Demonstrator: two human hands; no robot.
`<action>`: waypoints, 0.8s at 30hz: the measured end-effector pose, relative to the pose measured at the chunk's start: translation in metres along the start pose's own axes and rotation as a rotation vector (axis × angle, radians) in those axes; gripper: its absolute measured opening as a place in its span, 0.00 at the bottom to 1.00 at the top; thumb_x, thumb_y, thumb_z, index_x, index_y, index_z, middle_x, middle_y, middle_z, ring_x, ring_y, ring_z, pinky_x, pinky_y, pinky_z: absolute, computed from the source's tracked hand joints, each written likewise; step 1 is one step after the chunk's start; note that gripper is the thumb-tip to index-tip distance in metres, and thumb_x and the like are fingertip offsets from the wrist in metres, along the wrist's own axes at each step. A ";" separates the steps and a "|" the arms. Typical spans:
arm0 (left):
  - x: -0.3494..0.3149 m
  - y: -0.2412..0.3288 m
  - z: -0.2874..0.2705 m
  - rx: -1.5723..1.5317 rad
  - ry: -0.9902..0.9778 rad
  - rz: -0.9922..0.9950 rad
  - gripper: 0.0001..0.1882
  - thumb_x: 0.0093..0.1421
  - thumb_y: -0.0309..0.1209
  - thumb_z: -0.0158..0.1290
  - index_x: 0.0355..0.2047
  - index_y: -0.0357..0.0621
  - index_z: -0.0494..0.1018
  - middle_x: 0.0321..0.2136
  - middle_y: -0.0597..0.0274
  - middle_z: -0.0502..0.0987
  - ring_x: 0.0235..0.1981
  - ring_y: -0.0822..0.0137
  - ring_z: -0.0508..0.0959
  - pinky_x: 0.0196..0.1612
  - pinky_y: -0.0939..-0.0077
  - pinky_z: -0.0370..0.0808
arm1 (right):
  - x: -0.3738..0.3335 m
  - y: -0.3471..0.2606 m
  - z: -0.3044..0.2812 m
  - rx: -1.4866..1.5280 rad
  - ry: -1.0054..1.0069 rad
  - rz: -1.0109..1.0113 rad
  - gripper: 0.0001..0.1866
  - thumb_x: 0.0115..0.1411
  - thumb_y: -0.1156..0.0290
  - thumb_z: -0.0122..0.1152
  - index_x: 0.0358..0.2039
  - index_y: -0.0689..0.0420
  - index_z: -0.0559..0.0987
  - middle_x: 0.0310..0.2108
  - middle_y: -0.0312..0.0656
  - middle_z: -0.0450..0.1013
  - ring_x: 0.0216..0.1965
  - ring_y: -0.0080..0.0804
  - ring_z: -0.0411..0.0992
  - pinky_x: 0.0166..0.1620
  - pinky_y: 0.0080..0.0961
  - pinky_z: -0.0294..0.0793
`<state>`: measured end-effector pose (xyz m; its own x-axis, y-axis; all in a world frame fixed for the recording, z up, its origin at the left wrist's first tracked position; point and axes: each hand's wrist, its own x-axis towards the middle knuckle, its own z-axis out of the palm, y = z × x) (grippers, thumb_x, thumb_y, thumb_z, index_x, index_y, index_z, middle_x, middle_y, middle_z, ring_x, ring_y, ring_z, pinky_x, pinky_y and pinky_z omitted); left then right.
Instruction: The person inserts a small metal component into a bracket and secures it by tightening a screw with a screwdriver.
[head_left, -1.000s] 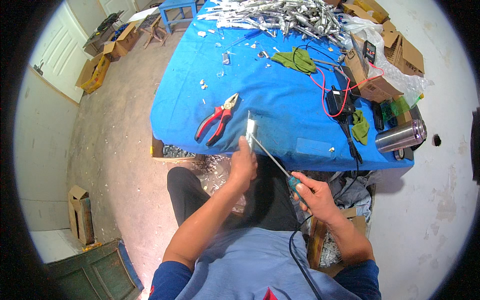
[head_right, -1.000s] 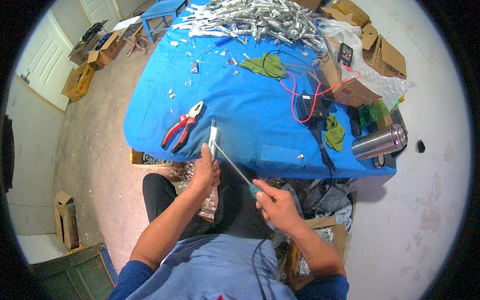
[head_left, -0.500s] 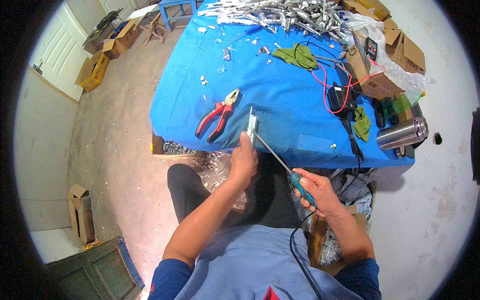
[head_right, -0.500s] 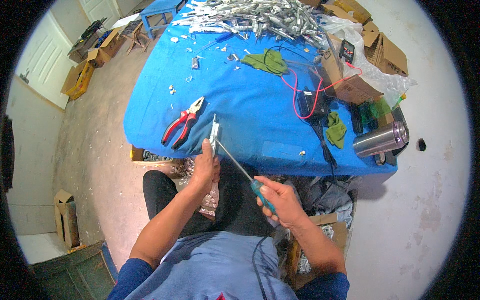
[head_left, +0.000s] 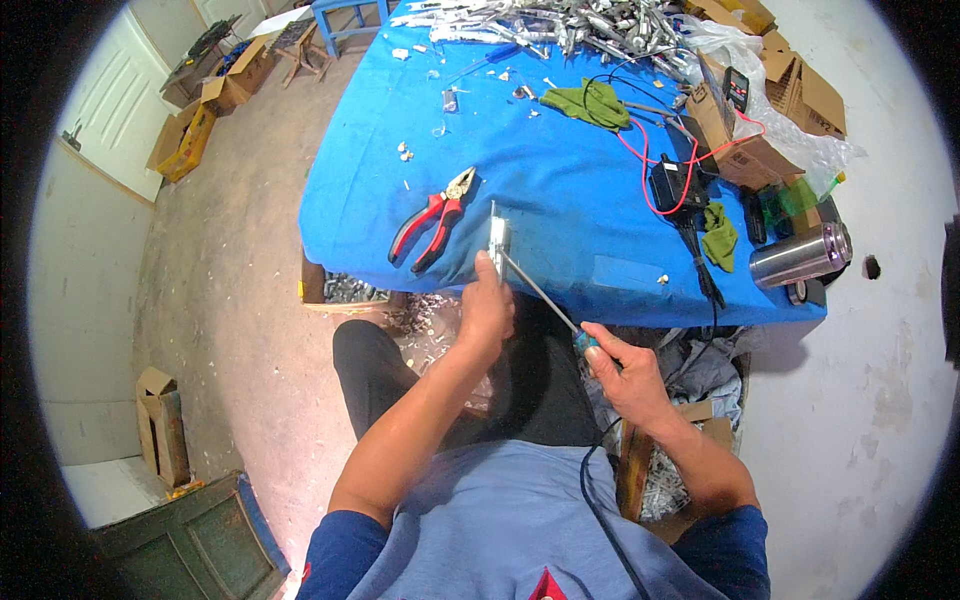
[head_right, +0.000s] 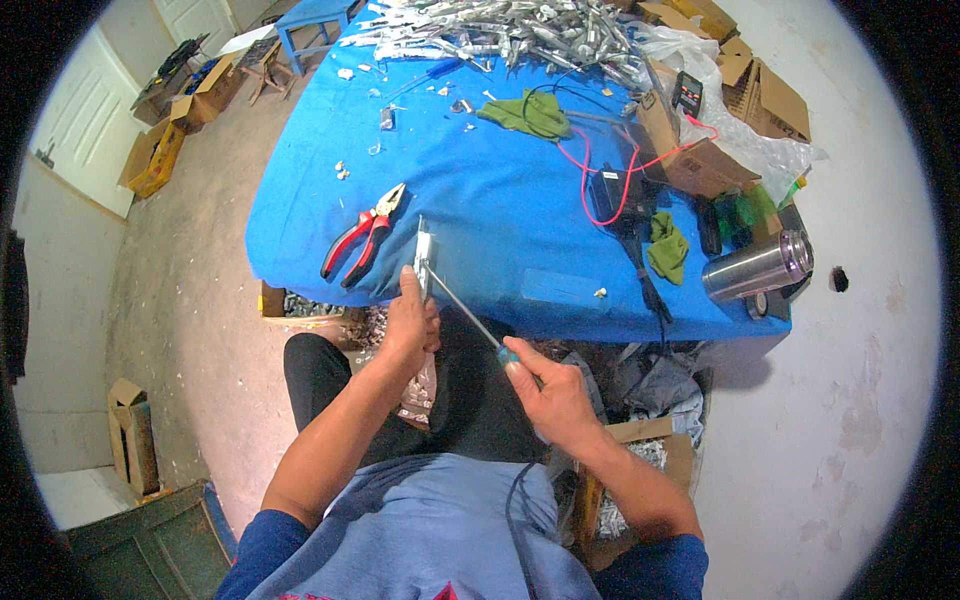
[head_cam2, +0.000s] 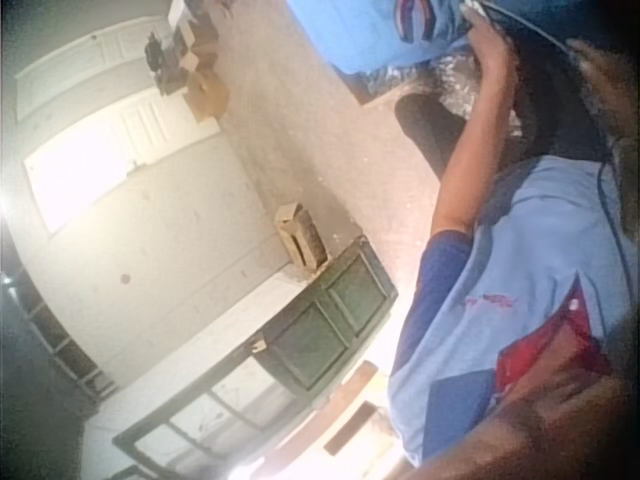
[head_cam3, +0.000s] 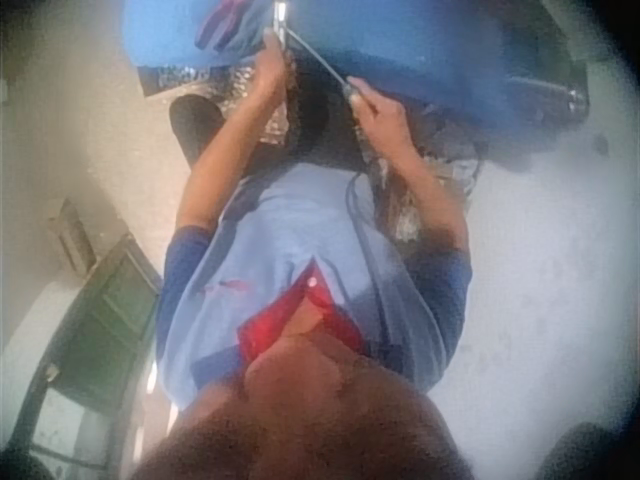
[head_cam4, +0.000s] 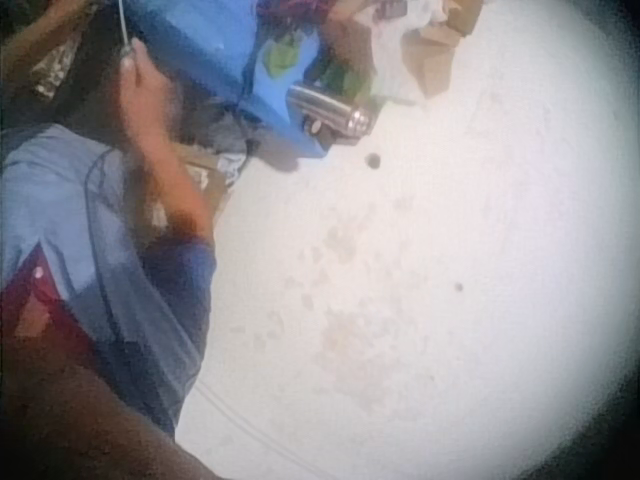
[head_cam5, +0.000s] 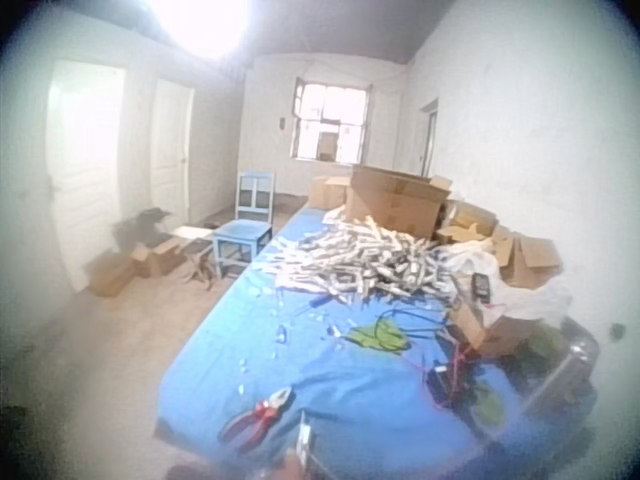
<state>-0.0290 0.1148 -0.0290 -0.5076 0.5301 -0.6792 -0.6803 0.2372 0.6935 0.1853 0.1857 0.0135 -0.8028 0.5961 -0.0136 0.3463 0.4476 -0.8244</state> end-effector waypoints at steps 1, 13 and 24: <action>0.000 -0.001 0.000 -0.008 -0.007 -0.008 0.35 0.63 0.70 0.34 0.14 0.55 0.54 0.11 0.72 0.53 0.10 0.72 0.53 0.14 0.75 0.50 | -0.001 0.002 0.000 0.021 -0.005 0.009 0.21 0.69 0.64 0.53 0.60 0.55 0.73 0.24 0.33 0.70 0.19 0.13 0.63 0.22 0.15 0.65; 0.016 -0.018 -0.016 -0.027 -0.221 0.202 0.33 0.62 0.66 0.43 0.13 0.59 0.48 0.11 0.77 0.46 0.11 0.75 0.47 0.18 0.77 0.47 | 0.002 0.019 -0.017 1.031 -0.278 0.651 0.25 0.69 0.60 0.52 0.63 0.55 0.66 0.27 0.40 0.73 0.16 0.17 0.65 0.15 0.11 0.63; 0.018 -0.027 -0.016 0.088 -0.234 0.270 0.32 0.61 0.64 0.49 0.14 0.59 0.50 0.11 0.76 0.47 0.10 0.75 0.47 0.17 0.77 0.46 | -0.009 0.014 -0.040 0.714 0.002 0.461 0.28 0.65 0.62 0.59 0.61 0.63 0.68 0.26 0.36 0.73 0.20 0.17 0.68 0.20 0.16 0.66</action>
<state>-0.0282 0.1044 -0.0641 -0.5209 0.7527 -0.4026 -0.4847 0.1273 0.8653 0.2169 0.2127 0.0249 -0.6555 0.6173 -0.4351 0.2487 -0.3676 -0.8961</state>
